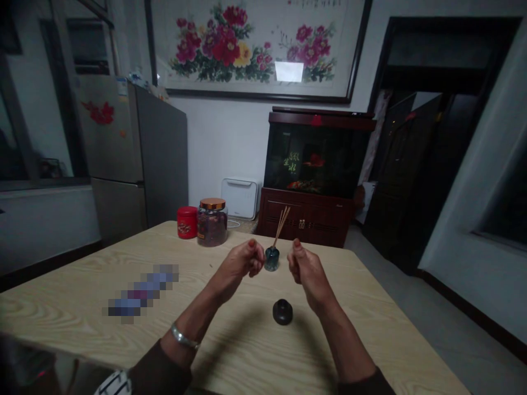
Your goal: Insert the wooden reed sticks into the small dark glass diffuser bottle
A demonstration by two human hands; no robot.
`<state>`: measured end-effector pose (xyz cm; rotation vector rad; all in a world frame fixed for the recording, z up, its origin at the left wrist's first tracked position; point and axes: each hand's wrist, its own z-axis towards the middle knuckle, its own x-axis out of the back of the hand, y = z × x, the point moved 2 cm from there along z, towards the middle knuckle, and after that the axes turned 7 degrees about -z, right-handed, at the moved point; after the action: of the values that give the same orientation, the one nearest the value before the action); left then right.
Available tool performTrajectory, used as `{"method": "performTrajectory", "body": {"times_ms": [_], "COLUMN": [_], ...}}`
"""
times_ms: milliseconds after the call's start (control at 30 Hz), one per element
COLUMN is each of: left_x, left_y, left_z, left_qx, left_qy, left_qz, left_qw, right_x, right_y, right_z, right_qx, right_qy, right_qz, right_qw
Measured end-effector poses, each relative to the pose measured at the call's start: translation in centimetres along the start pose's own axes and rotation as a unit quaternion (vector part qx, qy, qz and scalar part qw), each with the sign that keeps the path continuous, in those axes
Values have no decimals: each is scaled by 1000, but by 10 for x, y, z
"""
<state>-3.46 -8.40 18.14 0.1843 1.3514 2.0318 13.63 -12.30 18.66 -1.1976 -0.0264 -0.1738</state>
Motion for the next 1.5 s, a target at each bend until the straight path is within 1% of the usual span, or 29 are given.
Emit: {"method": "performTrajectory", "body": {"times_ms": [100, 167, 233, 333, 433, 500, 567, 733, 800, 833, 867, 933, 1133, 1300, 1400, 1467, 1500], "left_x": [-10, -14, -18, -23, -27, -28, -26, -13, -8, -6, -4, -2, 1, 1, 5, 14, 20], "left_y": [45, 73, 94, 115, 118, 109, 89, 13, -11, -19, -24, -27, -20, -21, -25, -35, -42], "left_z": [2, 1, -1, 1, 4, 5, 3, -14, -19, -20, -19, -16, -7, -10, -13, -13, -12], "left_qx": [-21, -69, -123, -180, -199, -198, -184, -104, -78, -71, -66, -64, -70, -61, -46, -24, -4], "left_qy": [-45, -62, -92, -146, -174, -176, -169, -124, -107, -103, -100, -98, -102, -95, -75, -41, -20], "left_qz": [-102, -156, -213, -293, -344, -366, -384, -424, -434, -437, -439, -439, -430, -425, -417, -391, -365], "left_qw": [994, 983, 965, 928, 901, 892, 889, 891, 891, 891, 891, 891, 894, 898, 905, 919, 931], "right_x": [0, 1, 2, 2, -1, -4, -8, -23, -26, -25, -25, -21, -14, -14, -12, -7, -4], "right_y": [-43, -71, -94, -118, -126, -118, -98, -16, 9, 17, 21, 22, 15, 17, 22, 33, 42], "right_z": [3, 4, 4, 5, 7, 7, 5, -9, -13, -13, -13, -9, 4, 1, -3, -6, -7], "right_qx": [25, 49, 79, 128, 159, 167, 162, 92, 71, 66, 64, 64, 75, 73, 60, 27, 0], "right_qy": [-35, -67, -100, -140, -153, -151, -148, -140, -136, -132, -129, -124, -126, -119, -104, -90, -81], "right_qz": [129, 190, 241, 304, 347, 376, 409, 482, 504, 511, 514, 514, 500, 488, 457, 406, 367], "right_qw": [991, 978, 962, 933, 912, 899, 886, 860, 850, 847, 845, 846, 853, 862, 881, 909, 927]}}
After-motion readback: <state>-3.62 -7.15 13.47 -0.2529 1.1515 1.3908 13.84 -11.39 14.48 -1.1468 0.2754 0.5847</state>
